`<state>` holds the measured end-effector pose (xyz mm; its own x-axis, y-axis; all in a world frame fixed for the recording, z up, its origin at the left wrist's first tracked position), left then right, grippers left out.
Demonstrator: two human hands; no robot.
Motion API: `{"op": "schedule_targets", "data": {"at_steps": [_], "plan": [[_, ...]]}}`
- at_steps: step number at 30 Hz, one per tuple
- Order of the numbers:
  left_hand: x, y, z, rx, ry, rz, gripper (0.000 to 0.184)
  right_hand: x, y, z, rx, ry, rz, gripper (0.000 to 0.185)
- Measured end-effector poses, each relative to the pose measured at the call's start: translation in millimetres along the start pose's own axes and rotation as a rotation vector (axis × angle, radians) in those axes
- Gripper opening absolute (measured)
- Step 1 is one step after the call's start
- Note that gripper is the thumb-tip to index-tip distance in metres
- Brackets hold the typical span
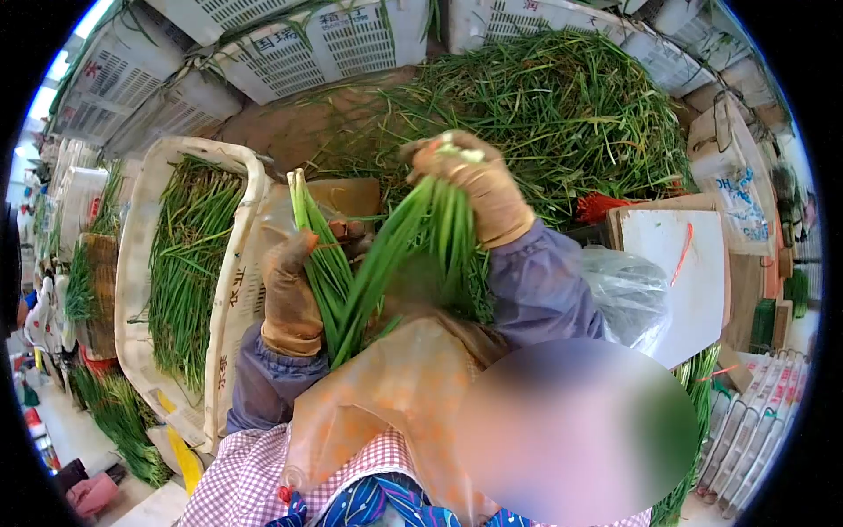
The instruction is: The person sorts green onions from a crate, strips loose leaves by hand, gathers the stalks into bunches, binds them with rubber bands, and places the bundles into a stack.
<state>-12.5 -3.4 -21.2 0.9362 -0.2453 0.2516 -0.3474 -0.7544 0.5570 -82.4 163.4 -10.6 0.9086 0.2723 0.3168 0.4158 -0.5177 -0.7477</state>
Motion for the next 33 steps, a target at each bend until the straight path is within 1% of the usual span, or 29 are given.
{"op": "schedule_targets", "data": {"at_steps": [1,2,3,4,5,6,8,9,10,12,13,14,16,18,20,22,23,24,26,27,28,29,30,31,32,33], "plan": [[-7,2,1,0.087,0.017,-0.098,0.042,0,-4,3,-0.014,-0.032,0.011,0.014],[-8,3,3,0.089,0.017,-0.103,0.042,0,-8,3,-0.028,-0.062,0.024,0.014],[-8,1,5,0.064,0.031,-0.068,0.043,1,-6,-2,-0.043,-0.116,0.007,0.012],[-9,-1,7,0.037,0.044,-0.03,0.045,2,-6,-7,-0.04,-0.116,0.009,0.012],[-7,1,9,-0.047,0.076,-0.024,0.046,1,2,-15,0.042,-0.138,-0.058,0.011],[-7,-1,7,-0.047,0.07,-0.024,0.046,1,10,-25,0.123,-0.158,-0.125,0.011],[-6,-4,4,-0.05,0.07,-0.017,0.046,-1,16,-44,0.308,-0.105,-0.148,0.017],[-6,-3,4,-0.051,0.069,-0.018,0.046,-2,20,-53,0.329,-0.09,-0.144,0.018],[-6,-4,-1,-0.072,0.027,-0.001,0.04,-4,22,-59,0.351,-0.076,-0.138,0.019],[-6,-4,-9,-0.114,-0.058,0.027,0.03,-10,36,-62,0.33,-0.144,-0.183,0.018],[-6,-2,-1,-0.164,-0.004,-0.02,0.028,-8,37,-62,0.277,-0.123,-0.215,0.017],[-6,-2,1,-0.165,-0.003,-0.026,0.028,-6,38,-62,0.223,-0.101,-0.249,0.016],[-7,-6,5,-0.039,0.026,0.014,0.029,-8,37,-58,0.234,-0.123,-0.245,0.015],[-7,-7,5,0.003,0.006,0.016,0.03,-8,38,-52,0.245,-0.135,-0.238,0.013],[-9,-7,0,0.044,-0.022,0.012,0.032,-8,38,-53,0.336,-0.167,-0.216,0.011],[-6,0,6,-0.217,0.042,-0.059,0.035,-4,36,-56,0.331,-0.157,-0.205,0.01],[-4,3,7,-0.289,0.101,-0.095,0.038,-3,37,-58,0.328,-0.159,-0.203,0.01],[-5,4,7,-0.29,0.099,-0.1,0.038,-3,36,-58,0.327,-0.161,-0.201,0.01],[-6,2,10,-0.251,0.125,-0.044,0.04,-2,38,-59,0.31,-0.178,-0.207,0.011],[-7,5,2,-0.262,0.054,-0.006,0.04,-1,36,-58,0.307,-0.156,-0.186,0.011],[-6,5,-1,-0.263,0.055,-0.007,0.04,-1,33,-56,0.305,-0.135,-0.162,0.011],[-4,6,2,-0.305,0.118,-0.033,0.036,-2,35,-54,0.305,-0.138,-0.162,0.011],[-3,8,6,-0.348,0.18,-0.059,0.032,-4,30,-43,0.44,-0.024,-0.053,0.01],[-4,7,8,-0.348,0.181,-0.06,0.032,-3,23,-33,0.573,0.092,0.057,0.009],[-6,7,10,-0.381,0.154,-0.084,0.032,-6,17,-24,0.564,0.098,0.091,0.008],[-7,7,10,-0.414,0.128,-0.104,0.031,-8,7,-8,0.541,0.178,0.137,0.007]]}}
Point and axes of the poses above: each hand's wrist, its own x-axis away from the middle knuckle, its own z-axis out of the back of the hand, y = z × x, the point moved 9 cm from there along -x, towards the middle knuckle, and after that the axes turned 12 degrees about -z, right-handed, at the moved point
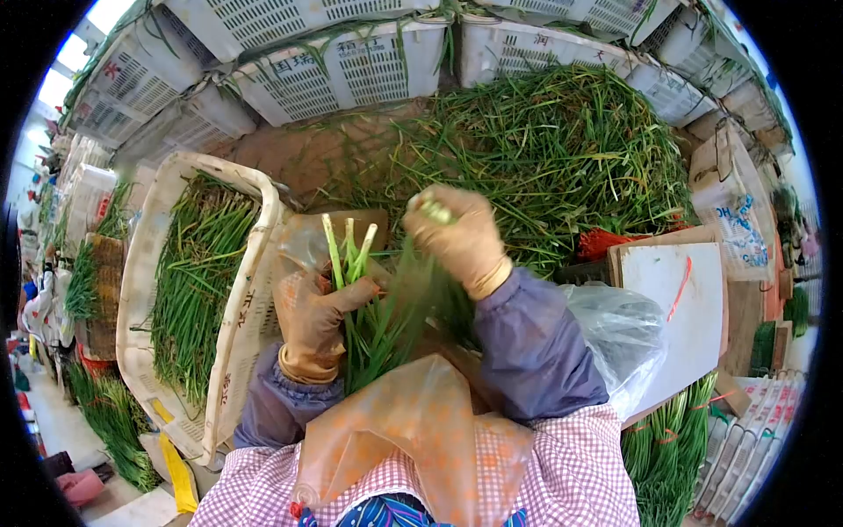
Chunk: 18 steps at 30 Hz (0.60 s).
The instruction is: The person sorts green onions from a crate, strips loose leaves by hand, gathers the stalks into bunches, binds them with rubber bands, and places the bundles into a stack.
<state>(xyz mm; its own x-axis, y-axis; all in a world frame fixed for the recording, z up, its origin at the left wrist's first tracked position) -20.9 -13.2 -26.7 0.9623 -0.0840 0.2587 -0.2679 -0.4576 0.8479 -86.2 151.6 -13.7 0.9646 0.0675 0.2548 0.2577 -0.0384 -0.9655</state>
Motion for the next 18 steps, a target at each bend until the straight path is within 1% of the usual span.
{"op": "schedule_targets", "data": {"at_steps": [1,3,4,5,6,7,9,10,11,12,13,14,15,17,18], "plan": [[1,3,-1,0.001,-0.001,0.002,0.031,-6,-3,20,-0.02,0.089,0.024,0.007],[3,17,7,-0.146,0.087,-0.041,0.033,-15,-5,63,-0.033,0.262,0.023,0.01],[2,15,7,-0.054,0.072,-0.042,0.034,-13,-8,68,-0.029,0.255,-0.001,0.015],[2,17,6,-0.053,0.076,-0.048,0.034,-13,-12,68,-0.025,0.246,-0.024,0.02],[4,21,3,-0.133,0.098,-0.048,0.034,-6,-9,58,-0.072,0.159,-0.073,0.027],[4,23,2,-0.214,0.122,-0.049,0.033,3,-13,37,-0.097,0.055,-0.114,0.025],[2,3,3,-0.113,0.092,-0.01,0.033,17,-16,-1,-0.129,-0.12,-0.162,0.024],[4,-4,-1,-0.139,0.022,0.037,0.043,21,-15,-15,-0.154,-0.147,-0.175,0.023],[0,4,4,-0.371,0.048,-0.114,0.041,21,-13,-27,-0.179,-0.19,-0.186,0.023],[-6,-17,10,-0.317,-0.024,-0.09,0.038,21,-8,-35,-0.191,-0.202,-0.212,0.022],[-2,3,-8,-0.315,-0.108,-0.133,0.034,18,-4,-40,-0.195,-0.2,-0.24,0.021],[-3,-7,-11,-0.145,-0.128,-0.067,0.034,18,-6,-46,-0.194,-0.239,-0.22,0.021],[-1,-4,-8,-0.151,-0.118,-0.091,0.034,18,-5,-48,-0.215,-0.249,-0.233,0.019],[3,-6,-5,0.082,0.029,0.039,0.036,19,-6,-45,-0.229,-0.255,-0.23,0.018],[0,0,-2,0.021,0.029,-0.068,0.038,20,-7,-44,-0.225,-0.243,-0.22,0.016]]}}
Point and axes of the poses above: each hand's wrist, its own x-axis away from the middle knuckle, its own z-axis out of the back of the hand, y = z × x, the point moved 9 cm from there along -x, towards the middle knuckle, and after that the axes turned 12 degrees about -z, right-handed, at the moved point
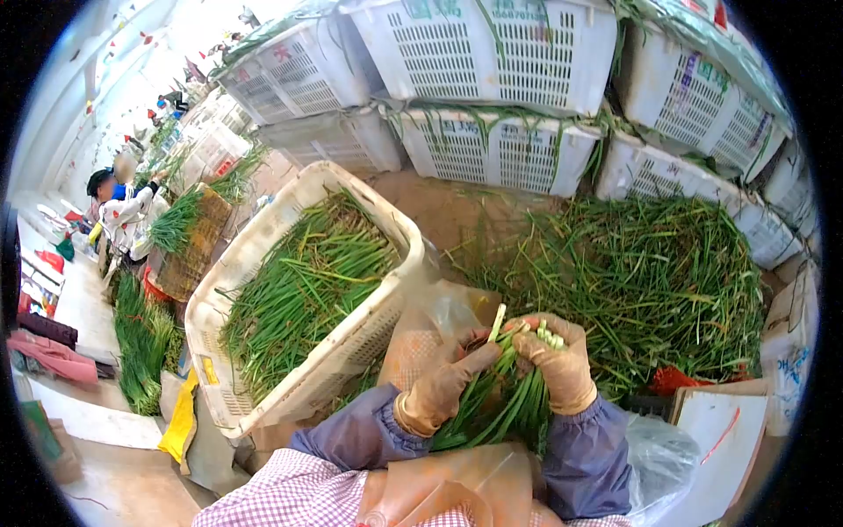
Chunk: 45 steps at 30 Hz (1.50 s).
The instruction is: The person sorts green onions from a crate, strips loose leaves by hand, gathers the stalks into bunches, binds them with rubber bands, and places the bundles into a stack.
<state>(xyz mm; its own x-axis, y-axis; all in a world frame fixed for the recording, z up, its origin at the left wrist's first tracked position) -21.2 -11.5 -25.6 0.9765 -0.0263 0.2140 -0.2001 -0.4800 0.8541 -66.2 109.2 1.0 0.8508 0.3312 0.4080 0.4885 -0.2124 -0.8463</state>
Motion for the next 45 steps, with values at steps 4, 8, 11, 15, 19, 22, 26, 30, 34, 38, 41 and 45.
{"op": "schedule_targets", "data": {"at_steps": [4,8,11,15,19,22,26,30,34,38,41,45], "plan": [[-6,-2,4,0.025,0.035,-0.026,0.038,0,3,9,0.02,0.082,0.047,0.012],[-6,2,-8,0.076,-0.082,0.052,0.029,5,0,3,-0.02,0.07,0.054,0.01],[-2,3,-4,0.036,-0.074,0.116,0.034,12,-1,0,-0.018,0.055,0.056,0.012],[-9,4,21,0.09,0.118,0.112,0.017,34,-47,51,0.085,0.361,0.277,0.017],[-19,50,29,-0.121,-0.059,-0.22,0.015,62,-97,148,-0.159,0.385,0.436,0.029],[-7,23,19,0.199,0.105,0.059,0.019,68,-118,170,0.024,0.448,0.599,0.021],[-8,-2,-11,0.244,-0.053,0.074,0.022,46,-79,51,0.253,0.24,0.342,0.01],[0,18,-27,0.134,-0.076,-0.049,0.023,23,-30,-2,0.1,0.035,0.184,0.015],[-2,16,-16,-0.056,-0.126,-0.103,0.02,15,-22,-10,0.123,0.023,0.151,0.011],[2,25,-8,-0.389,-0.09,-0.017,0.02,16,-30,-8,0.394,0.042,0.178,0.013],[6,36,-13,-0.224,-0.005,-0.032,0.019,18,-31,-2,0.439,0.027,0.182,0.013],[0,17,-2,-0.014,0.105,0.073,0.018,12,-15,12,0.241,-0.022,0.065,0.009]]}}
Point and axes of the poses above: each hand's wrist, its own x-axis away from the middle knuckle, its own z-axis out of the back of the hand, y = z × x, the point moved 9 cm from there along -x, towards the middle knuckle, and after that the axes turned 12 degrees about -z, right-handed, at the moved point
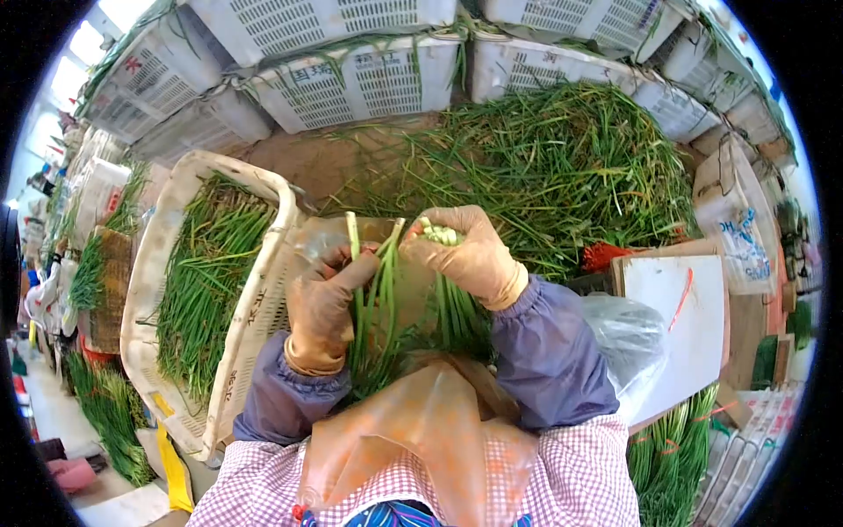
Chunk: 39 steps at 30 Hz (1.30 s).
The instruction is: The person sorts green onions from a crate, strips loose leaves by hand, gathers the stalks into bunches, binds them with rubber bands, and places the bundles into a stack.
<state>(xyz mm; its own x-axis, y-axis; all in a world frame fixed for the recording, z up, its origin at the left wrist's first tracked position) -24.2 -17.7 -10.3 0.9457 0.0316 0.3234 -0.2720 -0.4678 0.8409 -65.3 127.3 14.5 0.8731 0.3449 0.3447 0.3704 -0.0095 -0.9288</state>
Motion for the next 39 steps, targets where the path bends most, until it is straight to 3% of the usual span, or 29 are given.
{"op": "schedule_targets", "data": {"at_steps": [3,6,8,9,10,11,12,15,18,21,24,27,29,31,32,34,39], "plan": [[-6,0,9,0.015,0.004,-0.032,0.015,3,-6,22,-0.105,0.113,-0.018,0.011],[2,5,3,0.074,0.039,0.029,0.016,0,-8,47,-0.167,0.25,0.103,0.024],[6,29,-2,-0.321,0.006,-0.149,0.022,3,-12,23,-0.092,0.133,0.109,0.026],[1,20,2,-0.422,-0.032,-0.14,0.022,3,-11,11,-0.09,0.094,0.075,0.024],[-5,-1,-1,-0.211,-0.081,-0.073,0.02,3,-8,0,-0.08,0.062,0.039,0.021],[-2,8,-4,-0.325,-0.091,-0.132,0.021,1,-4,-7,-0.097,0.047,0.015,0.018],[-8,-5,-7,-0.195,-0.169,-0.139,0.02,0,-1,-11,-0.11,0.046,-0.015,0.016],[-13,-4,-5,-0.306,-0.202,-0.218,0.021,-1,6,-11,-0.139,0.074,-0.033,0.011],[-6,24,-10,-0.488,-0.173,-0.372,0.018,1,11,-9,-0.081,0.083,-0.032,0.01],[1,52,-25,-0.843,-0.195,-0.788,0.017,6,13,-7,-0.095,0.028,-0.036,0.009],[14,101,-41,-1.087,-0.15,-0.845,0.018,18,19,-7,-0.083,0.01,-0.121,0.01],[-29,73,7,-0.794,-0.029,-0.63,0.026,34,4,1,-0.159,-0.005,0.011,0.015],[-29,66,9,-0.679,0.007,-0.702,0.023,33,-10,13,-0.099,0.132,0.083,0.018],[-18,53,-5,-0.56,-0.033,-0.784,0.022,33,-8,20,-0.084,0.119,0.118,0.019],[-11,59,-13,-0.577,-0.054,-0.606,0.019,23,-12,15,-0.118,0.034,0.164,0.018],[-8,20,-29,-0.188,-0.282,-0.27,0.021,24,-1,10,-0.1,0.07,0.033,0.017],[-7,28,-46,-0.442,-0.461,-0.302,0.02,13,11,-1,-0.339,-0.021,-0.079,0.016]]}}
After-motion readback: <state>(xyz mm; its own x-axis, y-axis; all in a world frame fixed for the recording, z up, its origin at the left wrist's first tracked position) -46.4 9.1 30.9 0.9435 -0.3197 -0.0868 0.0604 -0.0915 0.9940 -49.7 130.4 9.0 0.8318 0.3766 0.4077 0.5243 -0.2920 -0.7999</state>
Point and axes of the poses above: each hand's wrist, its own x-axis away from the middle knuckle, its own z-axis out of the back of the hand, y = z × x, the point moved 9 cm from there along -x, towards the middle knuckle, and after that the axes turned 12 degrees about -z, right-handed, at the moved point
